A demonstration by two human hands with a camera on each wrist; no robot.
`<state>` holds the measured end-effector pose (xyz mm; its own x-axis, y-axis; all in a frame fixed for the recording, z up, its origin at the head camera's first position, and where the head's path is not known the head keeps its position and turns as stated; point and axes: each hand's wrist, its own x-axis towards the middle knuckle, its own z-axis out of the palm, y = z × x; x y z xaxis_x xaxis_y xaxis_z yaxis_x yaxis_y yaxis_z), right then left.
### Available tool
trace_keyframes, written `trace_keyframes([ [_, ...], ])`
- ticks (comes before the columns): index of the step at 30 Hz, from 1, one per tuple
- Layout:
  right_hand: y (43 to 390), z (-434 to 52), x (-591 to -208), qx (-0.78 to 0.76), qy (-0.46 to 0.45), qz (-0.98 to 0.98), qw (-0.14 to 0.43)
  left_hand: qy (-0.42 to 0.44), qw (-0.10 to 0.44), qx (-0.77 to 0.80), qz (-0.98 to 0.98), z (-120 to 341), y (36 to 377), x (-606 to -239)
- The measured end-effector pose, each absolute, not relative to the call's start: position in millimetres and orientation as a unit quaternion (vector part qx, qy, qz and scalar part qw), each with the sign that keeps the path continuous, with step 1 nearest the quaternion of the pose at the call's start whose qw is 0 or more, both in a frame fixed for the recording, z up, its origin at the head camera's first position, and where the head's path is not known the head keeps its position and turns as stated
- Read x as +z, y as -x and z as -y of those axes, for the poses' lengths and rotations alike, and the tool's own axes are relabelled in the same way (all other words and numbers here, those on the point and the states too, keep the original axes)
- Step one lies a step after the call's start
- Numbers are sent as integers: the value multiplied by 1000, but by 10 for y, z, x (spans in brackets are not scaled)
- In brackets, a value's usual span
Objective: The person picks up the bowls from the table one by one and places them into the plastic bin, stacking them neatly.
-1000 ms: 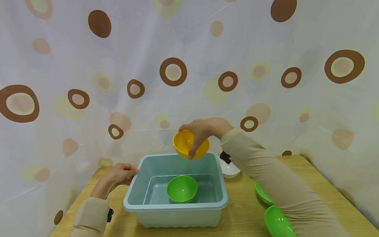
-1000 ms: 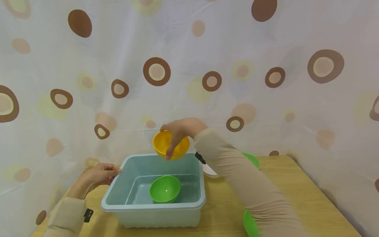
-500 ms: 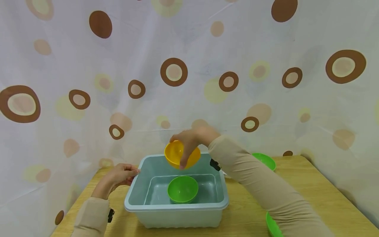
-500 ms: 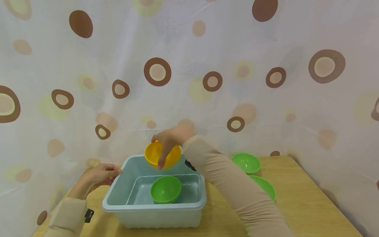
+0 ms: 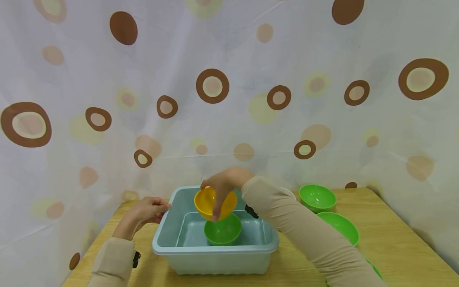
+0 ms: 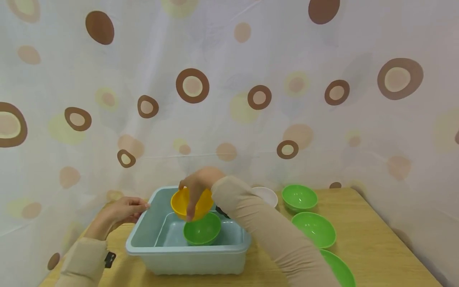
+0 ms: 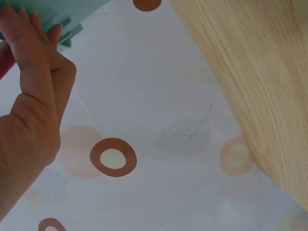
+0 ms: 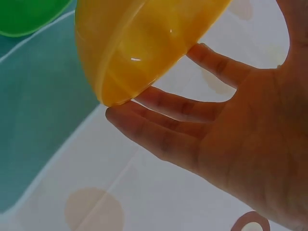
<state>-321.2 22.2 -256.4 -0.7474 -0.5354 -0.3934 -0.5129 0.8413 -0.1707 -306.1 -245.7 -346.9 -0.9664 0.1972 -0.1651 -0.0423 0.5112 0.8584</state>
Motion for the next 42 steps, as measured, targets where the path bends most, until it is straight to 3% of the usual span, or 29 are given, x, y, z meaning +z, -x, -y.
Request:
trace_keyframes([
  [14, 3259, -207, -2838, -73, 226, -931, 278, -39, 119, 491, -862, 2450, 3051, -3470],
  [28, 3300, -199, -3106, -67, 173, -949, 254, -43, 118, 499, -857, 2447, 3055, -3475],
  [42, 3324, -156, -3309, -6, 192, -952, 239, -28, 112, 490, -864, 2434, 3048, -3479],
])
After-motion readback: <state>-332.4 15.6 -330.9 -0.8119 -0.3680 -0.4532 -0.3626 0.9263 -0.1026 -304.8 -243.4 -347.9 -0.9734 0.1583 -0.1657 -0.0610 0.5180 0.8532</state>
